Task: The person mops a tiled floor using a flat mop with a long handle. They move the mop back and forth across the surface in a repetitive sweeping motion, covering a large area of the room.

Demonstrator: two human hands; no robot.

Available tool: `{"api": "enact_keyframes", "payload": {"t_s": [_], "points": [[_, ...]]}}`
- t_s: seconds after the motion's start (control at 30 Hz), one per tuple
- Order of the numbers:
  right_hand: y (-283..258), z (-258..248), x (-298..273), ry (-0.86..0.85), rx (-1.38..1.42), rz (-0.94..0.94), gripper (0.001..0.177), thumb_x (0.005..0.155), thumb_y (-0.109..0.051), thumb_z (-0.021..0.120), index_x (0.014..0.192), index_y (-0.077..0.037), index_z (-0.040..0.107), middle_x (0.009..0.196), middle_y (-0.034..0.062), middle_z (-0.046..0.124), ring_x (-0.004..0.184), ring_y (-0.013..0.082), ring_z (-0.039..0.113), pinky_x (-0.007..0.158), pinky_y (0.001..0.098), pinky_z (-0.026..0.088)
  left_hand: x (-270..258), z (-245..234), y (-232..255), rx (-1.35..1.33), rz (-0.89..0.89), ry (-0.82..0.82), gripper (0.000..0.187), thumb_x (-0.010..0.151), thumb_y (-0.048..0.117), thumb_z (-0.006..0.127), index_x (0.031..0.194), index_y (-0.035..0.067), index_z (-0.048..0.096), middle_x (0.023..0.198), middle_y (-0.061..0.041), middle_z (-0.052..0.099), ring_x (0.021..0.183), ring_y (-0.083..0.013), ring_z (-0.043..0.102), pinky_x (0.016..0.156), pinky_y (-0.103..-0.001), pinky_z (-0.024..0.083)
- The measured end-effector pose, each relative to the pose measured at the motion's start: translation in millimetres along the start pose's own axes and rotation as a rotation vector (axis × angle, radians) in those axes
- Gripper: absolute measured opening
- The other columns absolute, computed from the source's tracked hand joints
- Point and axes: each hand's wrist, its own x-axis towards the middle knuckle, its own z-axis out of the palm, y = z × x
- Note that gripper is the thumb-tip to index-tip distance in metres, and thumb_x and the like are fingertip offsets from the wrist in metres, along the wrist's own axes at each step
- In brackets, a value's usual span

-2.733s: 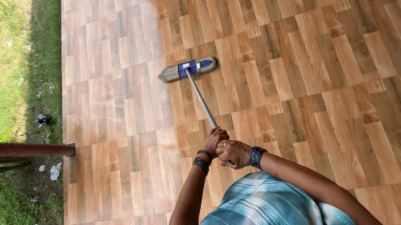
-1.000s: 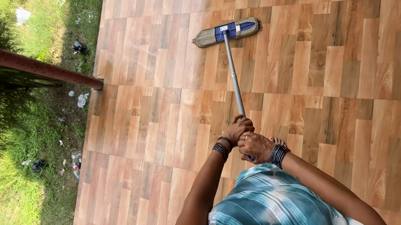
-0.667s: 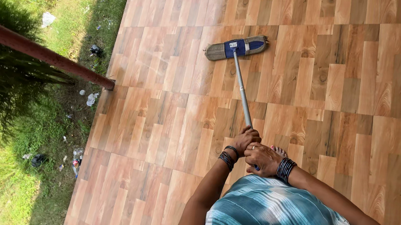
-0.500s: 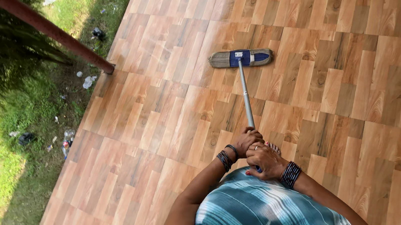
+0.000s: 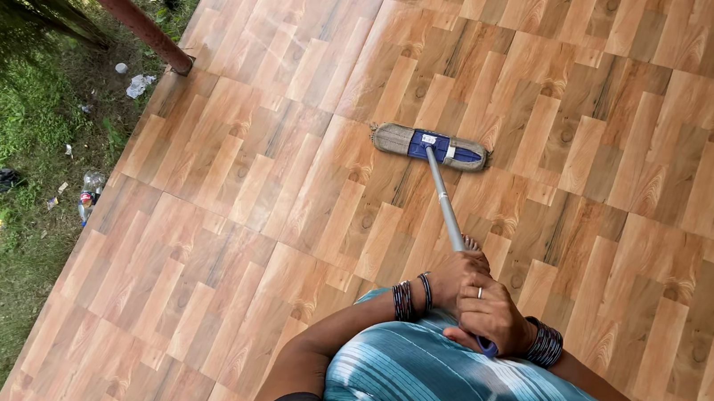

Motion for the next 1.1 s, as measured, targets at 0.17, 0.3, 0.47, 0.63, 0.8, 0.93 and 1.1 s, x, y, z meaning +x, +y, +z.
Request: {"api": "enact_keyframes", "payload": {"t_s": [0.17, 0.3, 0.47, 0.63, 0.8, 0.93, 1.1], "points": [[16.9, -7.1, 1.4, 0.063, 0.093, -0.087, 0.042, 0.092, -0.018, 0.080, 0.061, -0.010, 0.052, 0.061, 0.0027, 0.058, 0.055, 0.0183, 0.056, 0.067, 0.0366, 0.049, 6.9, 2.8, -12.2, -0.152, 0.093, 0.126, 0.032, 0.059, 0.035, 0.074, 0.068, 0.009, 0.058, 0.072, -0.006, 0.061, 0.077, -0.0294, 0.063, 0.078, -0.041, 0.048], [36.1, -20.5, 5.6, 0.104, 0.091, -0.082, 0.043, 0.094, -0.020, 0.078, 0.062, -0.010, 0.051, 0.061, 0.0028, 0.057, 0.055, 0.0184, 0.056, 0.068, 0.0383, 0.050, 24.4, -3.4, -27.4, -0.245, 0.077, 0.173, 0.031, 0.065, 0.033, 0.072, 0.071, 0.007, 0.058, 0.074, -0.006, 0.062, 0.079, -0.0300, 0.063, 0.079, -0.040, 0.048], [83.2, -34.7, 2.3, 0.087, 0.101, -0.070, 0.046, 0.093, -0.021, 0.076, 0.059, -0.009, 0.047, 0.059, 0.0050, 0.052, 0.055, 0.0223, 0.055, 0.067, 0.0398, 0.049, 28.9, 9.1, -74.1, -0.155, -0.022, 0.097, 0.025, 0.073, 0.029, 0.070, 0.072, 0.008, 0.058, 0.078, -0.006, 0.064, 0.084, -0.0284, 0.063, 0.083, -0.038, 0.049], [145.9, -27.1, -18.6, -0.048, -0.039, 0.061, 0.038, 0.089, -0.023, 0.074, 0.061, -0.007, 0.054, 0.068, 0.0074, 0.057, 0.072, 0.0265, 0.055, 0.075, 0.0396, 0.048, 25.2, 9.1, -138.5, 0.045, -0.135, -0.062, 0.018, 0.086, 0.024, 0.064, 0.092, 0.007, 0.065, 0.088, -0.002, 0.066, 0.090, -0.0238, 0.064, 0.095, -0.037, 0.048], [211.6, 14.5, -39.1, -0.472, -0.166, 0.180, 0.024, 0.086, -0.025, 0.071, 0.071, -0.008, 0.064, 0.082, 0.0070, 0.062, 0.089, 0.0276, 0.058, 0.087, 0.0410, 0.045, 0.6, -7.0, -199.5, 0.249, -0.335, -0.480, 0.011, 0.076, 0.023, 0.065, 0.083, 0.014, 0.067, 0.089, -0.001, 0.064, 0.108, -0.0204, 0.061, 0.119, -0.043, 0.030], [234.0, 45.0, -49.2, -0.649, -0.159, 0.331, 0.027, 0.093, -0.029, 0.068, 0.078, -0.008, 0.067, 0.089, 0.0058, 0.063, 0.097, 0.0241, 0.061, 0.102, 0.0410, 0.041, -22.9, -3.4, -227.6, 0.345, -0.355, -0.454, 0.011, 0.083, 0.024, 0.063, 0.089, 0.016, 0.065, 0.102, -0.002, 0.061, 0.122, -0.0212, 0.056, 0.124, -0.043, 0.027], [208.3, 56.4, -63.6, -0.581, -0.203, 0.349, 0.030, 0.092, -0.033, 0.069, 0.078, -0.006, 0.069, 0.090, 0.0083, 0.064, 0.103, 0.0289, 0.059, 0.104, 0.0425, 0.039, -24.8, 3.9, -200.7, 0.302, -0.372, -0.365, 0.013, 0.083, 0.025, 0.063, 0.091, 0.015, 0.066, 0.104, -0.003, 0.063, 0.124, -0.0235, 0.056, 0.122, -0.043, 0.030]]}}
